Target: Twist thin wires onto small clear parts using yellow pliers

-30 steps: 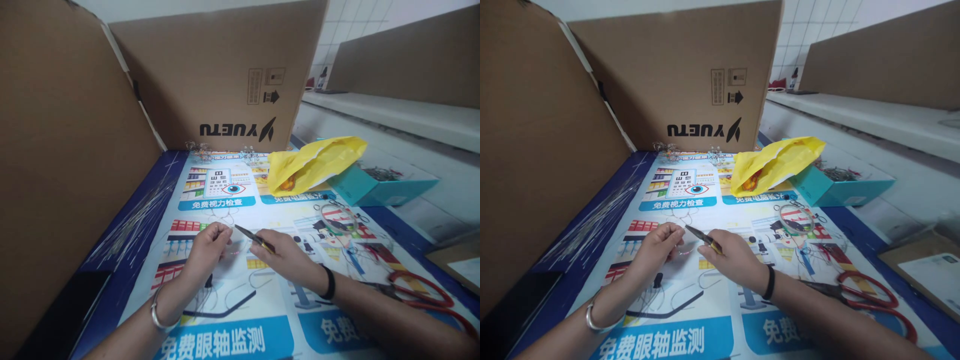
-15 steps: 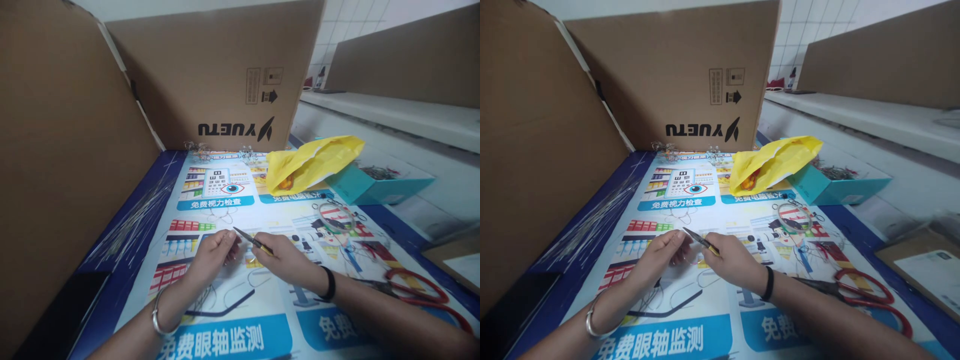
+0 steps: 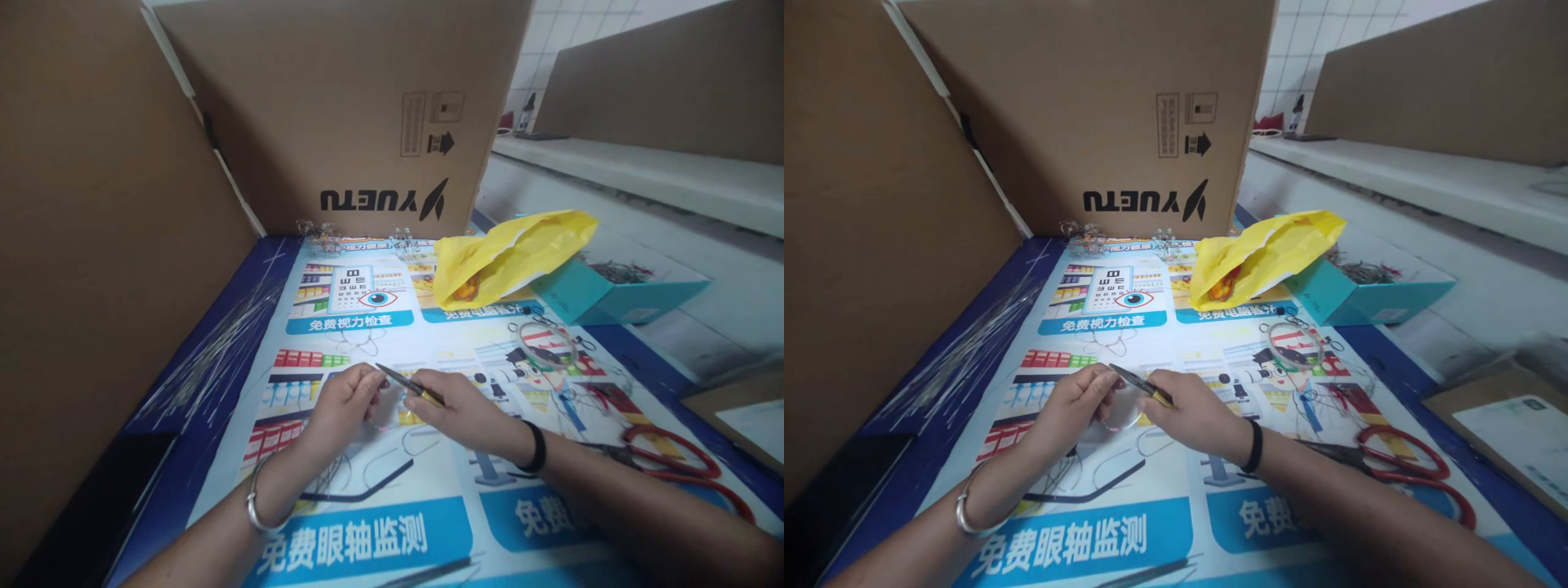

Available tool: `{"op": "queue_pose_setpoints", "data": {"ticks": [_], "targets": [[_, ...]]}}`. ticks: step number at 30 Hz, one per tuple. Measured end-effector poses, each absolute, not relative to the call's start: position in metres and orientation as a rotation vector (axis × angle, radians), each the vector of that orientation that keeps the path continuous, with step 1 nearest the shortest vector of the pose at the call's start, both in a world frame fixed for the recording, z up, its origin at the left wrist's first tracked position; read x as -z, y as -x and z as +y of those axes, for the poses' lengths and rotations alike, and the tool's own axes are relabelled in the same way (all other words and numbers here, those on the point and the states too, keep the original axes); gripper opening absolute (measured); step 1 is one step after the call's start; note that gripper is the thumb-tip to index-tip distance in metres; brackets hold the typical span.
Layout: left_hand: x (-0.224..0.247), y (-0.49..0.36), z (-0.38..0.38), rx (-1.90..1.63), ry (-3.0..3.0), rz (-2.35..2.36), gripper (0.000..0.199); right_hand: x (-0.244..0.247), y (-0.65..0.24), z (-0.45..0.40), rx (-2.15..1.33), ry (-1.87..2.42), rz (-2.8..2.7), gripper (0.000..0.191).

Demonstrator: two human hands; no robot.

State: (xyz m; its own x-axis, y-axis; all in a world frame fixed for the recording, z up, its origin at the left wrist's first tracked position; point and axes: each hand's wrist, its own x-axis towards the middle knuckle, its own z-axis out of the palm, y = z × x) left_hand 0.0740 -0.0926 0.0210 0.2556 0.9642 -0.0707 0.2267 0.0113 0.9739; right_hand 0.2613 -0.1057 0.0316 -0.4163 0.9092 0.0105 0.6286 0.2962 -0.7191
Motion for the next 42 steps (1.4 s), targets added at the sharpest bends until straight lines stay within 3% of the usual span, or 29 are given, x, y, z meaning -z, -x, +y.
{"op": "queue_pose_setpoints", "data": {"ticks": [6,9,15,20,27,42], "targets": [[-0.021,-0.063,-0.077,-1.014,-1.396,1.319,0.03,-0.042,-0.266,-0.105,-0.769,1.483,-2.231,0.021],[-0.021,-0.059,-0.072,-0.966,-1.458,1.366,0.028,-0.06,-0.273,-0.108,-0.433,1.405,-2.548,0.025],[-0.02,-0.063,-0.077,-0.762,-1.814,1.355,0.021,-0.088,-0.294,-0.116,0.019,1.183,-2.965,0.012],[-0.016,-0.063,-0.081,-0.67,-2.063,1.369,0.018,-0.084,-0.292,-0.119,0.118,1.067,-3.018,0.005],[-0.017,-0.063,-0.078,-0.542,-2.342,1.367,0.027,-0.081,-0.28,-0.116,0.205,0.961,-3.064,0.018],[-0.012,-0.058,-0.074,-0.854,-2.262,1.378,0.011,-0.073,-0.286,-0.11,0.221,0.837,-3.037,0.016]]}}
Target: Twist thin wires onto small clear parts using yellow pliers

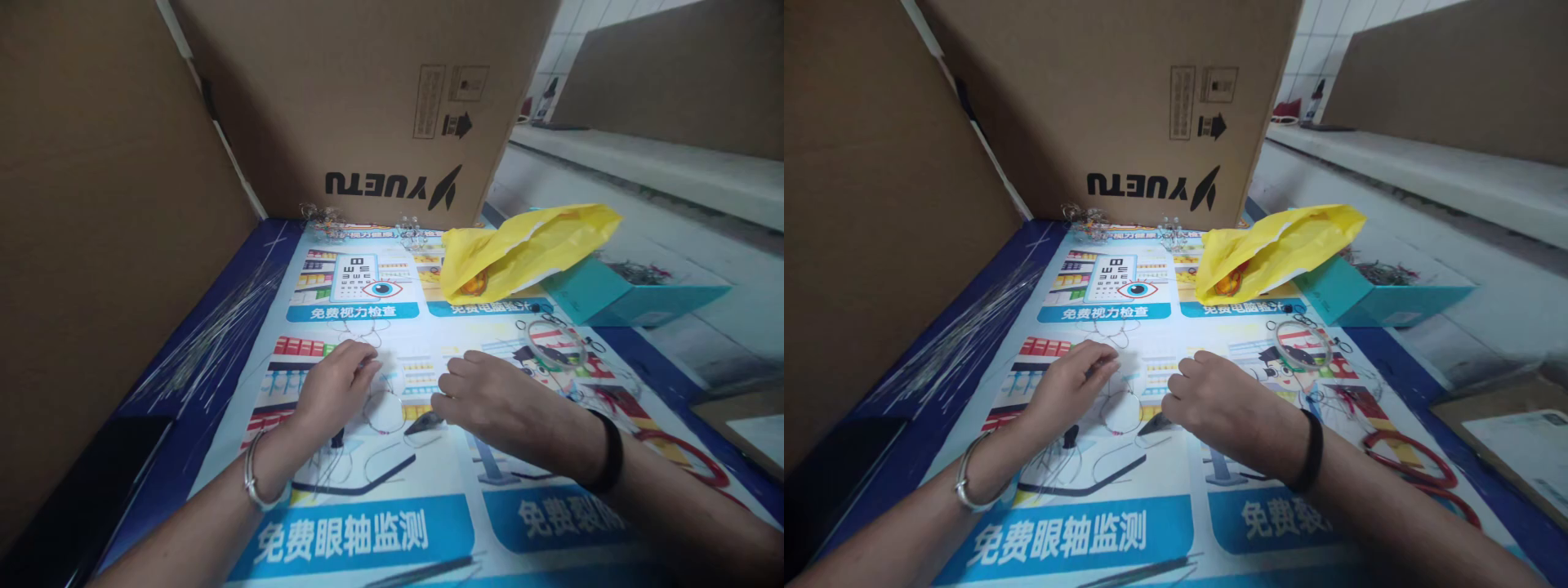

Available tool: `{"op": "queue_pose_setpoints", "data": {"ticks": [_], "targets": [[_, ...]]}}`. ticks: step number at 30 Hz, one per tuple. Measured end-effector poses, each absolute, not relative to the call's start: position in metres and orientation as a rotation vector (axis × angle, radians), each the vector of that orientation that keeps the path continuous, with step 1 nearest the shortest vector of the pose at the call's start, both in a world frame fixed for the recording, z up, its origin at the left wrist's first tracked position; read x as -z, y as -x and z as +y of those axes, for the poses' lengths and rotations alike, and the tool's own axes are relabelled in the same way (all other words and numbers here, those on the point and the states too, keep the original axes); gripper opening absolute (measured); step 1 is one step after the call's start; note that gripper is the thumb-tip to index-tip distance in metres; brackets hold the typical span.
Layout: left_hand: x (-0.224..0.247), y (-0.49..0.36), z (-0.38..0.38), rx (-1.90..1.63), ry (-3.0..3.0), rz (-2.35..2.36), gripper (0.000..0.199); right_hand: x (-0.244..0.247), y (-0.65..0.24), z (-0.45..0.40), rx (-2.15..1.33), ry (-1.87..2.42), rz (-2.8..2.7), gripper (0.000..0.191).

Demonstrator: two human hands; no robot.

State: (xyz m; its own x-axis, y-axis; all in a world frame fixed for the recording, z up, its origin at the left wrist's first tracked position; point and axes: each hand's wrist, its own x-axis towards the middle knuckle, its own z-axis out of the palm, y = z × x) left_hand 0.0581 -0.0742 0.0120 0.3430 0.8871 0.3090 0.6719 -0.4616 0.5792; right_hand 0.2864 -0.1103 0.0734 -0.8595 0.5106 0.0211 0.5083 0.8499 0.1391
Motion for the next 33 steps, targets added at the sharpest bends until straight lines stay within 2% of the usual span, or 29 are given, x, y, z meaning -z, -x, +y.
{"op": "queue_pose_setpoints", "data": {"ticks": [6,10,14,21,24,28,33], "targets": [[-0.029,-0.06,-0.08,-1.099,-2.104,1.366,0.011,-0.076,-0.293,-0.105,-0.28,-0.921,3.017,0.017],[-0.049,-0.065,-0.093,-0.893,-1.838,1.362,0.019,-0.079,-0.29,-0.105,-0.438,-1.148,3.016,0.012],[-0.055,-0.073,-0.103,-0.68,-1.612,1.158,0.029,-0.075,-0.285,-0.107,-0.604,-1.291,3.014,0.006],[-0.048,-0.078,-0.103,-0.702,-1.235,1.084,0.018,-0.068,-0.279,-0.111,-0.692,-1.388,3.064,0.01],[-0.049,-0.073,-0.096,-0.738,-1.275,1.103,0.015,-0.059,-0.281,-0.106,-0.589,-1.543,3.102,0.01],[-0.048,-0.066,-0.086,-0.828,-1.262,1.105,0.018,-0.034,-0.285,-0.093,-0.209,-1.801,3.248,0.012],[-0.047,-0.062,-0.083,-0.881,-1.17,0.964,0.022,-0.016,-0.281,-0.09,-0.198,-1.814,3.324,0.01]]}}
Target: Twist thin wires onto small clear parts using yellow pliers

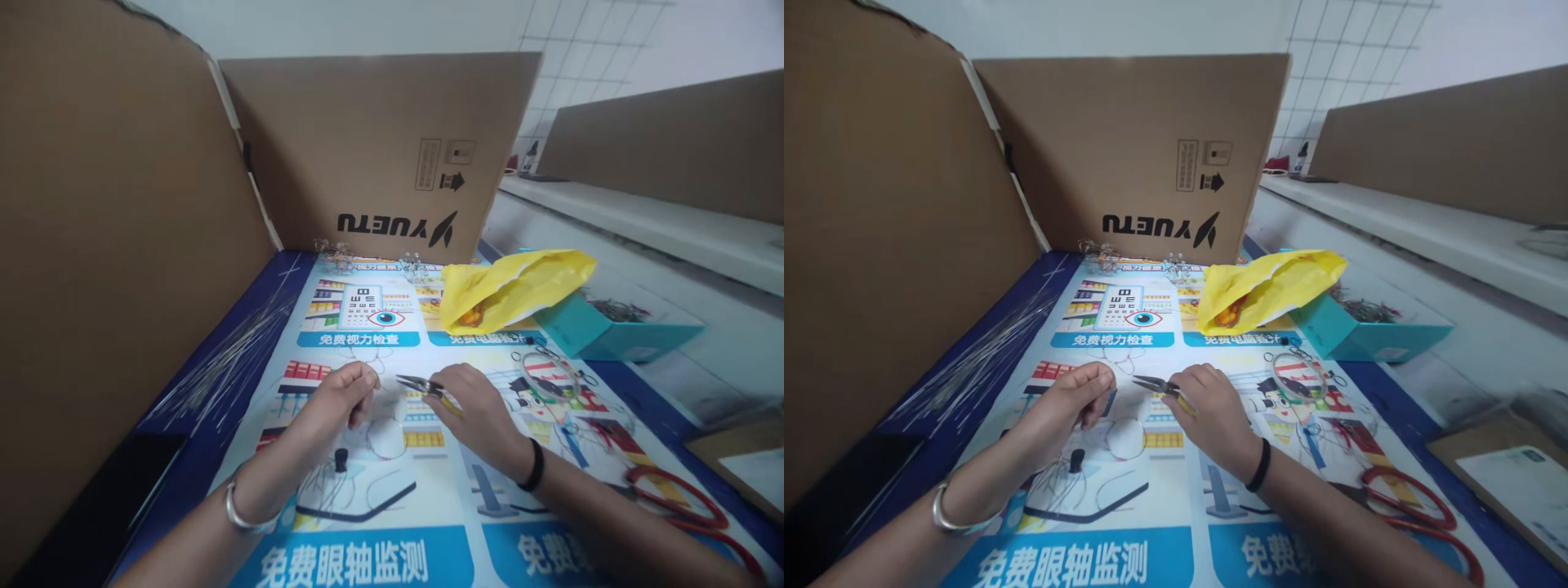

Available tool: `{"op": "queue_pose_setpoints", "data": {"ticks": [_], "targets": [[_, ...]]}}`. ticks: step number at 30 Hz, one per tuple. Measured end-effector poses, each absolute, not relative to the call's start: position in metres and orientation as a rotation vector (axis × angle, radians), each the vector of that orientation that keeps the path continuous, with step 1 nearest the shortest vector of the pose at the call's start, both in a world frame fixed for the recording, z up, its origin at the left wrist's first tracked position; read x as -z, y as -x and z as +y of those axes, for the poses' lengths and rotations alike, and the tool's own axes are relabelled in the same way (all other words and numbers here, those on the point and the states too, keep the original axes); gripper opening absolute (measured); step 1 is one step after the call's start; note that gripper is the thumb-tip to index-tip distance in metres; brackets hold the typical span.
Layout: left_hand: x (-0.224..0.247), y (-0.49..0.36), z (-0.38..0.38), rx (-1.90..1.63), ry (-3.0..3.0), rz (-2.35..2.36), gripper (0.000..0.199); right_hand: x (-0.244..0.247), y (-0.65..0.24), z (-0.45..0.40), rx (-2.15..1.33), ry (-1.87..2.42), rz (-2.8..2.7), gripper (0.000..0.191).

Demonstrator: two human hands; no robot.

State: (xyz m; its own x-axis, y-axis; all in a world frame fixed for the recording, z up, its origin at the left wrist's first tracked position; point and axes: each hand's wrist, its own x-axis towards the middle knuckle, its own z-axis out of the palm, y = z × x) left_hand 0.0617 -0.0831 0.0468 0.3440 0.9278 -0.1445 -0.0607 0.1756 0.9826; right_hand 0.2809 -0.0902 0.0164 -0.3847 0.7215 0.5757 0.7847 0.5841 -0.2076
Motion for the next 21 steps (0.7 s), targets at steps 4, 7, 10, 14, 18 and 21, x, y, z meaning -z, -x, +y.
{"op": "queue_pose_setpoints", "data": {"ticks": [4,7,10,14,18,21], "targets": [[-0.049,-0.062,-0.086,-0.817,-1.219,0.992,0.021,-0.022,-0.278,-0.097,0.272,1.114,-2.235,0.009],[-0.051,-0.063,-0.087,-0.793,-1.221,1.001,0.022,-0.027,-0.279,-0.099,0.373,1.074,-2.263,0.009],[-0.051,-0.063,-0.087,-0.769,-1.197,1.012,0.023,-0.029,-0.281,-0.099,0.447,1.04,-2.278,0.007],[-0.05,-0.062,-0.087,-0.761,-1.162,0.989,0.024,-0.031,-0.282,-0.099,0.487,1.009,-2.298,0.008],[-0.051,-0.063,-0.088,-0.734,-1.151,0.971,0.024,-0.033,-0.281,-0.101,0.491,1.028,-2.312,0.009],[-0.053,-0.063,-0.089,-0.72,-1.147,0.989,0.024,-0.035,-0.28,-0.101,0.495,1.029,-2.328,0.01]]}}
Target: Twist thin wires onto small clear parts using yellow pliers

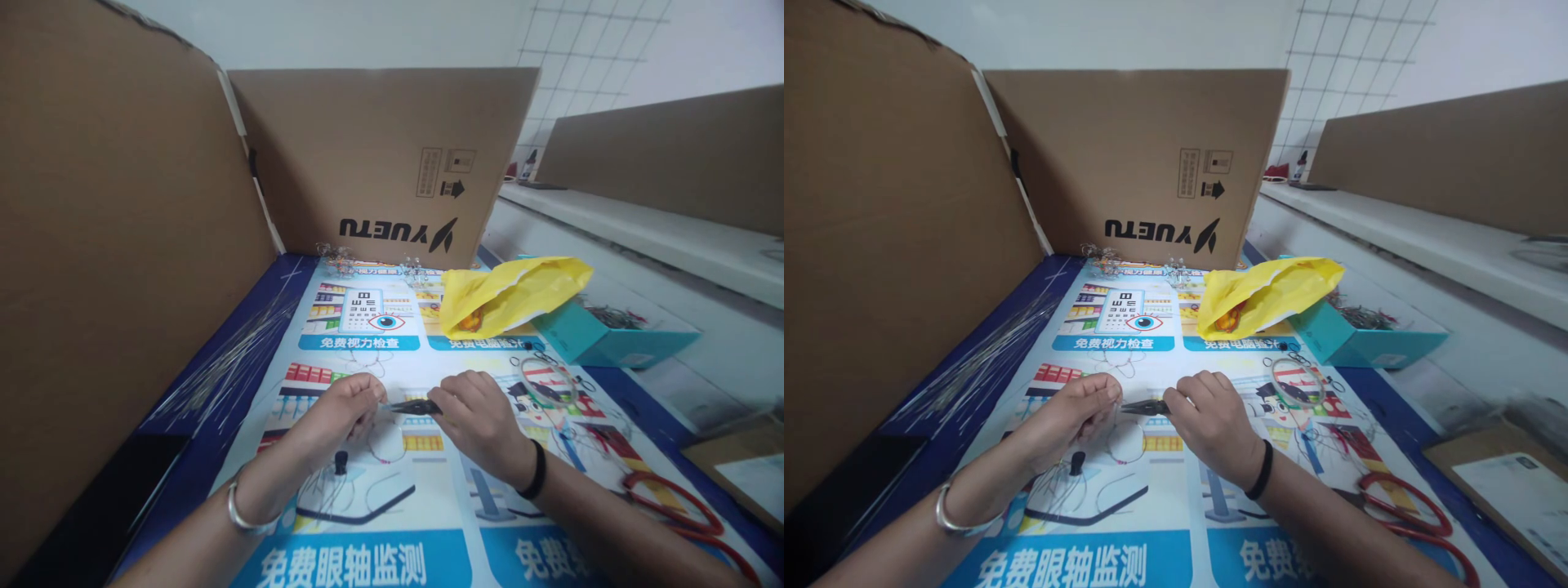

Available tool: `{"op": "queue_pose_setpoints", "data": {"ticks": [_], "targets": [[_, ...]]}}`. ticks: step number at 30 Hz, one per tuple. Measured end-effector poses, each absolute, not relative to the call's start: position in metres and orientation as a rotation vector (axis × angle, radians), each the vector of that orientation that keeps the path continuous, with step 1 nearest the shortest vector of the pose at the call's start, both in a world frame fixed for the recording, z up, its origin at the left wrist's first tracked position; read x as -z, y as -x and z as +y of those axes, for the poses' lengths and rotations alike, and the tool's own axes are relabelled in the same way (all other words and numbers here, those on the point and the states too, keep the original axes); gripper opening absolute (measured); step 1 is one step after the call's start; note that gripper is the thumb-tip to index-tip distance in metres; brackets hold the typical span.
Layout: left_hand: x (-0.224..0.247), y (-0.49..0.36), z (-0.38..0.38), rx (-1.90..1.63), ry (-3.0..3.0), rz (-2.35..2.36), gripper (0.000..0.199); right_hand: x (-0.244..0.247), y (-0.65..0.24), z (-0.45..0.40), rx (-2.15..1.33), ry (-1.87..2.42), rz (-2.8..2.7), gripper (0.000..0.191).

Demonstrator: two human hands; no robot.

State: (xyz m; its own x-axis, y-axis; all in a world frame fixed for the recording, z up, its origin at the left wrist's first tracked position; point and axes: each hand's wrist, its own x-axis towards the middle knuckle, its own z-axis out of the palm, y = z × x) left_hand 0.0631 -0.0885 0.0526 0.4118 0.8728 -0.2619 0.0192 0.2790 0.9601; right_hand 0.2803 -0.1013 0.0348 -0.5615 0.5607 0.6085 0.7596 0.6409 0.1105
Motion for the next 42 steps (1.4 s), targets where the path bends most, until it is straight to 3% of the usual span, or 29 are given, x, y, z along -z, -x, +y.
{"op": "queue_pose_setpoints", "data": {"ticks": [11,18,29,38,42], "targets": [[-0.05,-0.062,-0.087,-0.686,-1.2,1.0,0.026,-0.035,-0.281,-0.102,0.51,1.009,-2.376,0.011],[-0.052,-0.059,-0.086,-0.636,-1.538,1.06,0.025,-0.043,-0.282,-0.102,0.501,0.941,-2.554,0.017],[-0.066,-0.062,-0.1,-0.444,-2.459,1.123,0.015,-0.051,-0.284,-0.107,-0.115,1.025,-2.819,0.015],[-0.076,-0.057,-0.098,-0.427,-2.349,0.998,0.023,-0.055,-0.285,-0.106,-0.354,0.989,-2.785,0.016],[-0.072,-0.054,-0.094,-0.473,-2.23,1.095,0.022,-0.05,-0.285,-0.104,-0.299,1.03,-2.751,0.016]]}}
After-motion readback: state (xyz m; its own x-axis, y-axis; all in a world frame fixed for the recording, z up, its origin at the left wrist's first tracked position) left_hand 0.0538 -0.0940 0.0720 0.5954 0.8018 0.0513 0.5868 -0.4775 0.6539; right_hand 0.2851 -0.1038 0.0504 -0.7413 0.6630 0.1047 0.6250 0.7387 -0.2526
